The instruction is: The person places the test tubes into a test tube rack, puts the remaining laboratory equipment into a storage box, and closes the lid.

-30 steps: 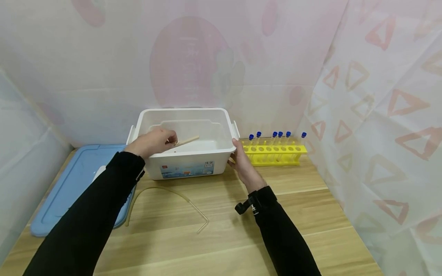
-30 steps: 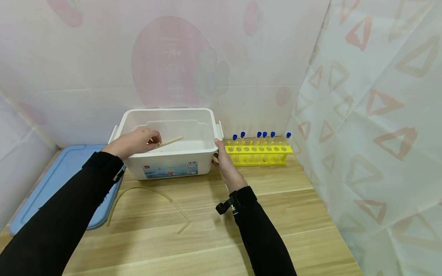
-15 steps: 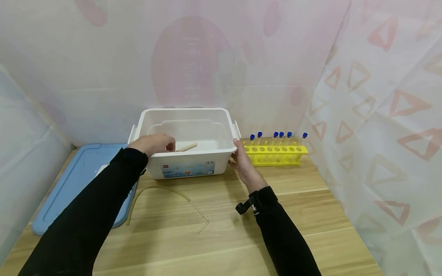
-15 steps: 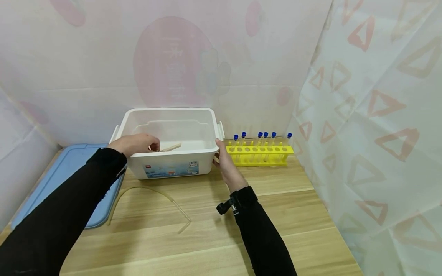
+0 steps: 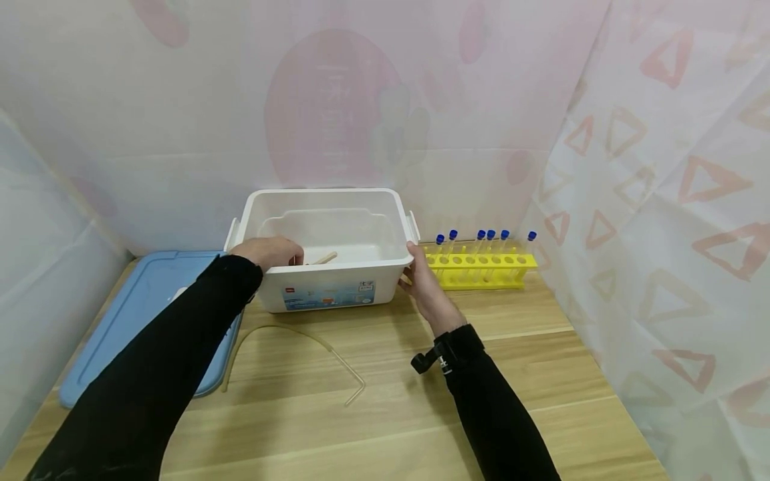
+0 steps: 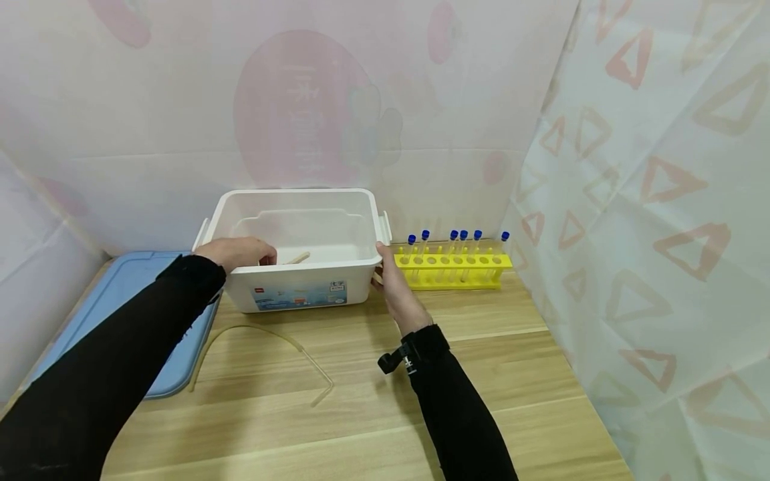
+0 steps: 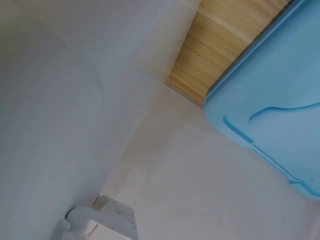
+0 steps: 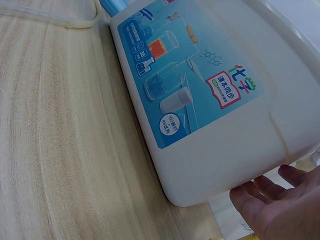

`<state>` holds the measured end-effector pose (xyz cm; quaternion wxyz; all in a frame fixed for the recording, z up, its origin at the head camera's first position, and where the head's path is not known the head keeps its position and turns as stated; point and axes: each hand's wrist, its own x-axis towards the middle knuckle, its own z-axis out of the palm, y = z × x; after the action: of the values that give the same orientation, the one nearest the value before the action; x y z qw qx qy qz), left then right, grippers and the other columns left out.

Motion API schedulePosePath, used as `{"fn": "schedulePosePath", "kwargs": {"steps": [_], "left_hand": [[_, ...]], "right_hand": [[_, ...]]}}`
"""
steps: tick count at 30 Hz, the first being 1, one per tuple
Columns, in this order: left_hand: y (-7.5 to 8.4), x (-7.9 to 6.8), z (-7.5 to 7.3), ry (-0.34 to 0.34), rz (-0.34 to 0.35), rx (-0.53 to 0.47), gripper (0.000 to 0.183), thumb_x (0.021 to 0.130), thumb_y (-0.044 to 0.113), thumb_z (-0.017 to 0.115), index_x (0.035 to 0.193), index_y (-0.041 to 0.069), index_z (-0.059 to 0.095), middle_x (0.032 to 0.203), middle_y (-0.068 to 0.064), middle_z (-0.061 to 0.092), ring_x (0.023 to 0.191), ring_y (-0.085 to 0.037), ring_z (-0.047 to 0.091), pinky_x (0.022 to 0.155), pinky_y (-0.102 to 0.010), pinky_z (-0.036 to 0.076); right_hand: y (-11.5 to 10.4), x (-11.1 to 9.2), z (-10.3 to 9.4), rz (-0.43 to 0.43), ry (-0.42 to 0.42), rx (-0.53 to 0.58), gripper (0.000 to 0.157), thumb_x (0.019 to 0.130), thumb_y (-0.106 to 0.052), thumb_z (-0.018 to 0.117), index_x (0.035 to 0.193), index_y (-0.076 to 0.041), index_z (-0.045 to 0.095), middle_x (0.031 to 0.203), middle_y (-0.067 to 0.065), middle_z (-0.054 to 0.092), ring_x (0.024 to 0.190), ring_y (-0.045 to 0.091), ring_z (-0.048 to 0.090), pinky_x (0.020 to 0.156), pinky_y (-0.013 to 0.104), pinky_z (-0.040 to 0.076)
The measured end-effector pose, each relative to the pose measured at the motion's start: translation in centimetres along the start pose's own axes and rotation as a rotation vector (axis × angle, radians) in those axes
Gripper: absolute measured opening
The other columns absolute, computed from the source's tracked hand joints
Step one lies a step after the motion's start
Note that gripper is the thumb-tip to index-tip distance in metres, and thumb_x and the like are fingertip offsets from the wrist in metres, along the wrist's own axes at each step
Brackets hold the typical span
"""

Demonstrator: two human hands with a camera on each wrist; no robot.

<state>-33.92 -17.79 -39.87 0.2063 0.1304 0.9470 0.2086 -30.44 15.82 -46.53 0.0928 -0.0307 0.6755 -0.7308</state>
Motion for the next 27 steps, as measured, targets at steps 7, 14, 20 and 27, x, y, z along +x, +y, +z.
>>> {"fn": "schedulePosePath", "kwargs": {"steps": [7, 14, 20, 27], "left_hand": [[0.18, 0.11, 0.03, -0.009, -0.088, -0.082, 0.027, 0.101, 0.026, 0.049, 0.104, 0.007, 0.068, 0.109, -0.014, 0.06, 0.092, -0.03, 0.049, 0.077, -0.044, 0.041], [0.0, 0.42, 0.06, -0.015, -0.15, -0.129, 0.029, 0.099, 0.029, 0.051, 0.106, 0.005, 0.066, 0.111, -0.016, 0.058, 0.094, -0.032, 0.05, 0.078, -0.044, 0.042], [-0.08, 0.43, 0.0, -0.027, 0.039, 0.038, 0.019, 0.104, 0.017, 0.05, 0.103, 0.011, 0.068, 0.105, -0.01, 0.061, 0.092, -0.029, 0.05, 0.078, -0.044, 0.041], [0.09, 0.78, -0.33, 0.047, 0.284, 0.237, 0.008, 0.103, 0.008, 0.06, 0.108, 0.01, 0.066, 0.111, -0.01, 0.066, 0.099, -0.027, 0.058, 0.089, -0.048, 0.048]], "right_hand": [[0.06, 0.18, -0.07, -0.005, -0.007, -0.004, 0.086, 0.098, -0.077, 0.035, 0.165, -0.024, 0.029, 0.168, 0.009, 0.027, 0.152, 0.032, 0.027, 0.119, 0.061, 0.028], [0.09, 0.22, -0.12, -0.002, -0.006, -0.004, 0.086, 0.099, -0.076, 0.034, 0.166, -0.023, 0.027, 0.168, 0.011, 0.026, 0.152, 0.032, 0.027, 0.119, 0.061, 0.027], [0.05, 0.18, -0.08, 0.005, -0.003, -0.005, 0.086, 0.099, -0.076, 0.034, 0.167, -0.024, 0.025, 0.17, 0.011, 0.023, 0.152, 0.033, 0.026, 0.119, 0.061, 0.027], [0.01, 0.1, -0.04, 0.006, -0.002, 0.0, 0.086, 0.099, -0.076, 0.034, 0.166, -0.023, 0.025, 0.17, 0.013, 0.023, 0.152, 0.033, 0.027, 0.12, 0.061, 0.027]]}}
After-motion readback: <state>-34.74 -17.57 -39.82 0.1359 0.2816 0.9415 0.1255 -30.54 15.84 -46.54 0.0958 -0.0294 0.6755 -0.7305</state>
